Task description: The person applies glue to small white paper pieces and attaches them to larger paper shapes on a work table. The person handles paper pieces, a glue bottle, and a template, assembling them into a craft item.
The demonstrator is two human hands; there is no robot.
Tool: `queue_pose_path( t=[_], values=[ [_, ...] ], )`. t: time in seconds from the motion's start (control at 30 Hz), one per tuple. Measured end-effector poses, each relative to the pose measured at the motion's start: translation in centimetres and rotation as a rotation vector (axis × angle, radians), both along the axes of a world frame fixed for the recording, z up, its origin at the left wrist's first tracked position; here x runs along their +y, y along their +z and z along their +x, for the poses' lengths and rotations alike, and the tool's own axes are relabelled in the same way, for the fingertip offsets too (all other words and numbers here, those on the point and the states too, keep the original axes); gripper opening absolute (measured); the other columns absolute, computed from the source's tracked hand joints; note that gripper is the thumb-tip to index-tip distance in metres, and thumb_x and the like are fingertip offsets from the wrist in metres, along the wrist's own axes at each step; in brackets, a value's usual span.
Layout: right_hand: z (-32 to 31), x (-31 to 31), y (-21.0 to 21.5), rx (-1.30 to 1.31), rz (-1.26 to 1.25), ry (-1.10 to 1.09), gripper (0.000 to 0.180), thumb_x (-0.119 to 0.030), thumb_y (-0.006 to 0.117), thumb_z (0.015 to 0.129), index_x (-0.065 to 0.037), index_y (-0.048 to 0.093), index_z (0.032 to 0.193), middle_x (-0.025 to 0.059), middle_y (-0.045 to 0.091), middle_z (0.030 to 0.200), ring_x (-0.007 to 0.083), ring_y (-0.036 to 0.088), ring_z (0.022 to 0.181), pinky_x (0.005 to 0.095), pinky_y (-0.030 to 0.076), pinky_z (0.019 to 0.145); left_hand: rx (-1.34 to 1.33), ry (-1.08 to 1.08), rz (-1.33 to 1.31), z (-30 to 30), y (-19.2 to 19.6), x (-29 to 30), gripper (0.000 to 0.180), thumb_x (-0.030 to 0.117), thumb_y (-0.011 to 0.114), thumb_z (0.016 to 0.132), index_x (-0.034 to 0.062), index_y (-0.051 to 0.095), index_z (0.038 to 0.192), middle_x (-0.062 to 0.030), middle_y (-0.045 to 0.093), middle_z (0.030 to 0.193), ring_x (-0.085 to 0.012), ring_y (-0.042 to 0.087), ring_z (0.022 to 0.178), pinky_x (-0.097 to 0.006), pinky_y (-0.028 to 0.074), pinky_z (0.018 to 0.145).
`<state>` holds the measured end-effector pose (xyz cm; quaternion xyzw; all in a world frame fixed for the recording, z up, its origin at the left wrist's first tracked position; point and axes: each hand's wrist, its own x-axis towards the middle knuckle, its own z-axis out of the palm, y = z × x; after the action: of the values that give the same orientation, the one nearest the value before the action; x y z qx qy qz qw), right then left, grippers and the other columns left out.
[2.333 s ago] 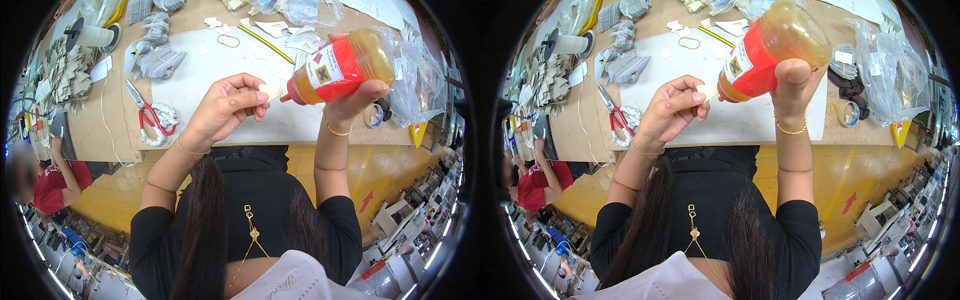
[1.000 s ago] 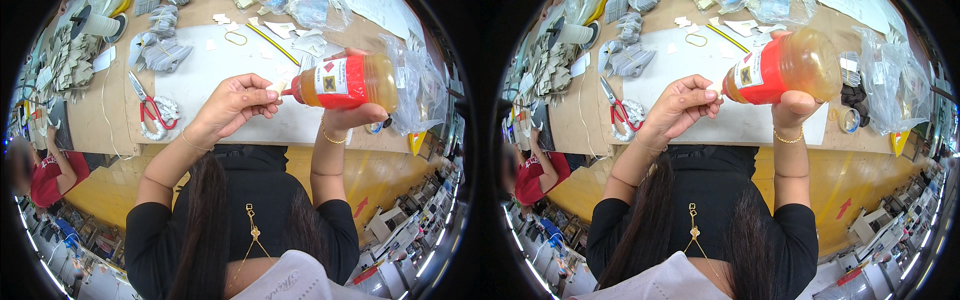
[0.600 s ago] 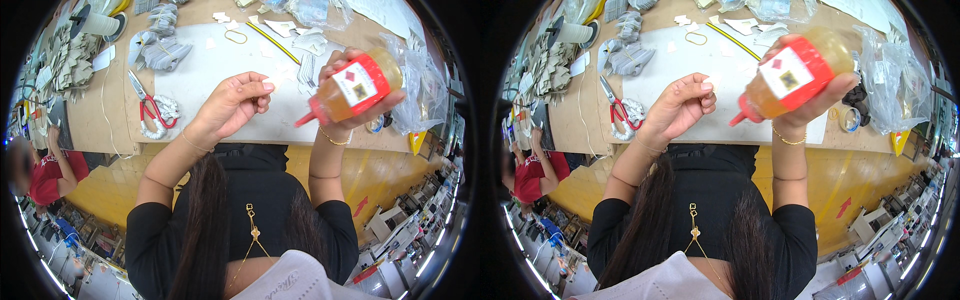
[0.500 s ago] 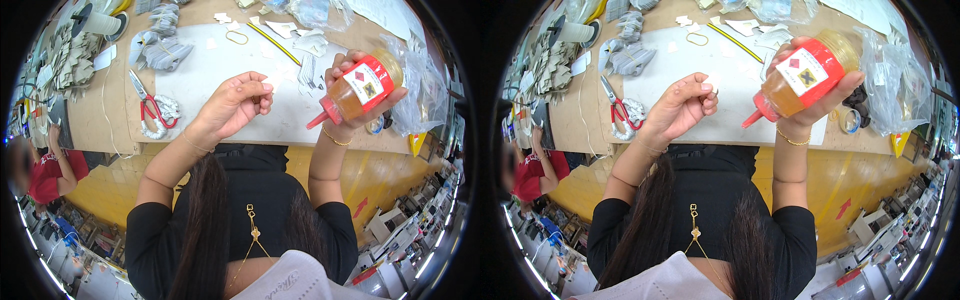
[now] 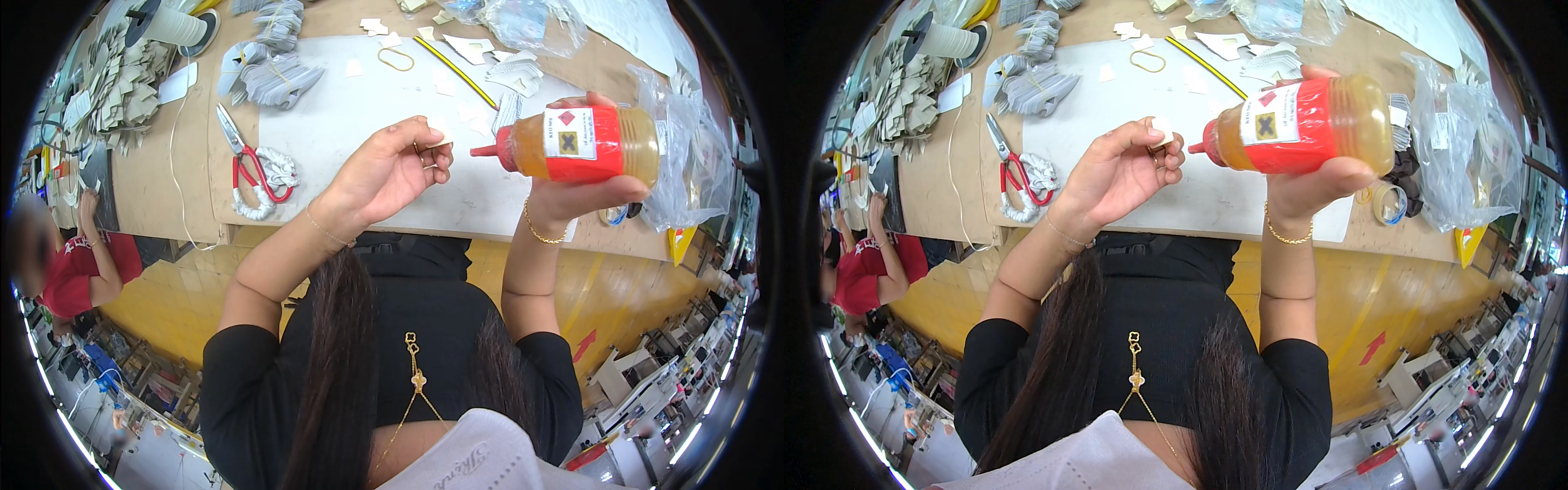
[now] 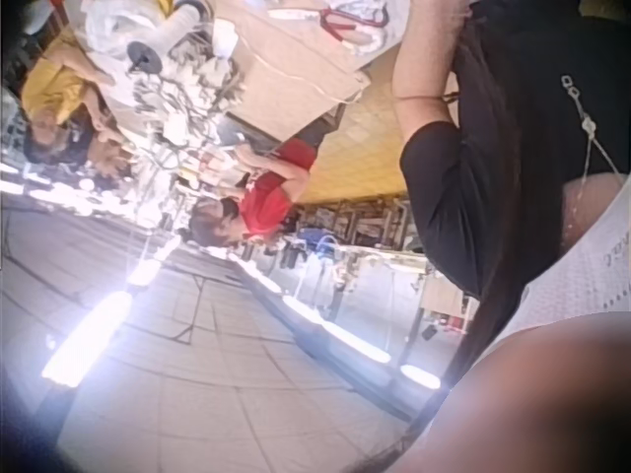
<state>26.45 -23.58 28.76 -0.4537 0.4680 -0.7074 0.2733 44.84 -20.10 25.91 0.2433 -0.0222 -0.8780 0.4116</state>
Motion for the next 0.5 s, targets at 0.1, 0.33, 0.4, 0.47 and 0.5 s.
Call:
queue_pose_path(
  t=[0.1,0.33,0.4,0.47,0.5],
  values=[
    [0.7,0.6,0.1,0.090,-0.010,0.010,0.104,-0.088,0.017,0.071,0.004,0.053,0.105,0.0134,0.060,0.080,0.0220,0.062,0.073,0.0329,0.052,0.066,-0.017,0.022,-0.008,-0.1,-0.1,0.1,0.009,0.006,0.055,0.083,0.0082,0.047,0.084,-0.0072,0.052,0.083,-0.0176,0.047,0.078,-0.031,0.040,0.070],
    [1.5,1.6,0.6,0.120,0.014,0.052,0.114,-0.094,0.030,0.059,0.008,0.050,0.108,0.0136,0.055,0.095,0.0222,0.062,0.080,0.0362,0.055,0.070,-0.052,0.073,0.018,-0.5,0.1,0.1,0.012,0.005,0.056,0.082,0.0099,0.046,0.083,-0.0053,0.052,0.081,-0.0175,0.047,0.078,-0.030,0.039,0.068],
    [1.7,1.5,0.6,0.124,-0.001,0.045,0.116,-0.095,0.030,0.056,0.008,0.050,0.107,0.0127,0.054,0.094,0.0223,0.062,0.080,0.0362,0.055,0.070,-0.058,0.078,0.022,-0.6,0.2,0.1,0.013,0.005,0.057,0.081,0.0106,0.045,0.081,-0.0043,0.052,0.081,-0.0168,0.047,0.077,-0.030,0.039,0.068],
    [1.9,1.5,0.5,0.118,-0.029,0.032,0.117,-0.095,0.032,0.055,0.008,0.050,0.107,0.0118,0.054,0.092,0.0225,0.062,0.079,0.0364,0.055,0.070,-0.077,0.076,0.016,-0.8,0.2,0.1,0.013,0.006,0.058,0.081,0.0112,0.046,0.080,-0.0032,0.052,0.081,-0.0160,0.047,0.077,-0.029,0.039,0.068],
    [1.9,1.4,0.5,0.131,-0.037,0.045,0.116,-0.095,0.033,0.055,0.008,0.050,0.107,0.0115,0.053,0.091,0.0225,0.062,0.080,0.0365,0.054,0.070,-0.086,0.074,0.013,-0.8,0.3,0.1,0.014,0.006,0.058,0.081,0.0115,0.046,0.079,-0.0027,0.052,0.081,-0.0156,0.047,0.076,-0.029,0.038,0.068]
  ],
)
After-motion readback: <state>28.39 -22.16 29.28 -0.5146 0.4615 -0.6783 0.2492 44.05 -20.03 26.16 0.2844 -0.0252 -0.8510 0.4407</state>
